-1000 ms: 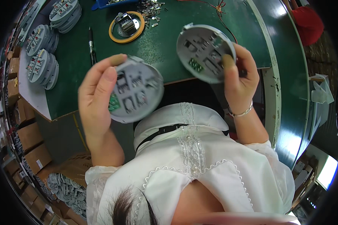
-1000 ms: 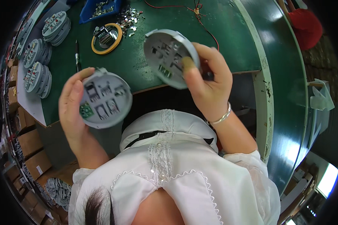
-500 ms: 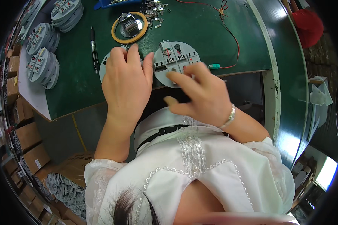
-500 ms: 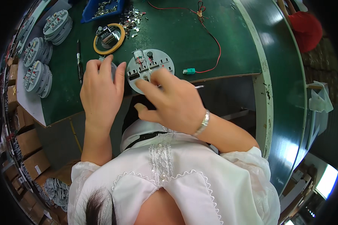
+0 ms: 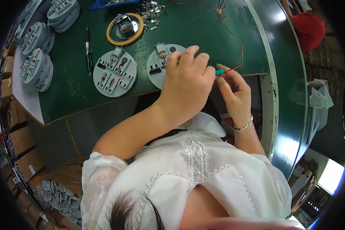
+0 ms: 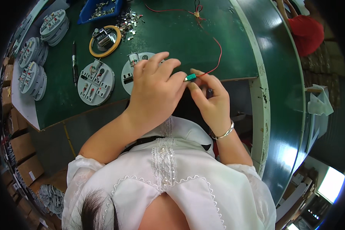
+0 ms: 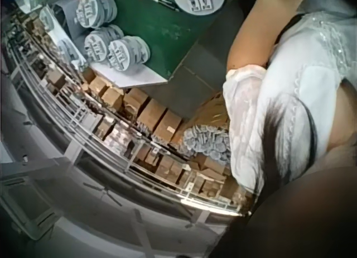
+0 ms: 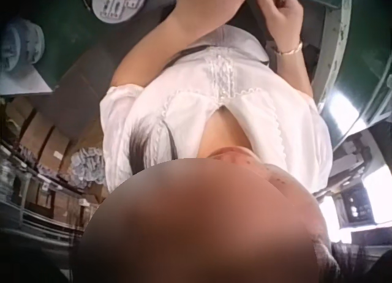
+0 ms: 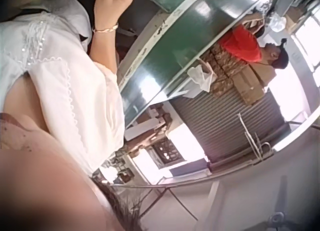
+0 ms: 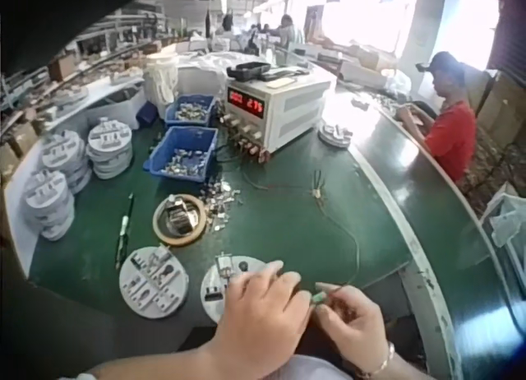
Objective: Testing and assembling small circular electronic circuit boards at a factory workstation.
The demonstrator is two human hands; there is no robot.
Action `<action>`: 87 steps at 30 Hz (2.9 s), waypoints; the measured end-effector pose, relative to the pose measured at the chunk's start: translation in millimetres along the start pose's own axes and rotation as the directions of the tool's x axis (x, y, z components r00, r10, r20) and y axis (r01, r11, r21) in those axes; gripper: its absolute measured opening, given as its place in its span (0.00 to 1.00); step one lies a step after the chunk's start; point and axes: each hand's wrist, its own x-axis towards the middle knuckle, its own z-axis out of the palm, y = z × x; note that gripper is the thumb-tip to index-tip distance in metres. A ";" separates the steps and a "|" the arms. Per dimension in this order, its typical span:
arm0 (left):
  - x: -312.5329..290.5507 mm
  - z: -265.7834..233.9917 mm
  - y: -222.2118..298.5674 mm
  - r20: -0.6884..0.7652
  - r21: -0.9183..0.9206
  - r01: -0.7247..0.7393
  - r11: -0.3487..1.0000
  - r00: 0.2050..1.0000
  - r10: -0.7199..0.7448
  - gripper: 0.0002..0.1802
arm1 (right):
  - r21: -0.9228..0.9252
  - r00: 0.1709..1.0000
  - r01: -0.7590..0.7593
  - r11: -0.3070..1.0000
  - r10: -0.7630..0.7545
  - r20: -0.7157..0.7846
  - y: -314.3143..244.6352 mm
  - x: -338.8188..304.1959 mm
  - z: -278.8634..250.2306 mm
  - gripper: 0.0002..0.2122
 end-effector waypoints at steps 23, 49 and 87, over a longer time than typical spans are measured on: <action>-60.5 -14.3 -72.6 -0.021 -0.403 0.173 0.899 0.980 -0.198 0.60 | -0.408 0.830 0.533 0.742 -0.365 0.421 -40.2 63.3 56.0 0.11; -88.4 -23.9 -84.7 -0.063 -0.372 0.123 0.920 0.985 -0.158 0.55 | -0.215 0.754 0.548 0.809 -0.365 0.547 -35.9 15.3 88.3 0.15; -86.6 -10.1 -86.3 -0.052 -0.395 0.137 0.908 0.984 -0.171 0.53 | -0.413 0.877 0.423 0.807 -0.249 0.411 -25.1 45.3 49.3 0.12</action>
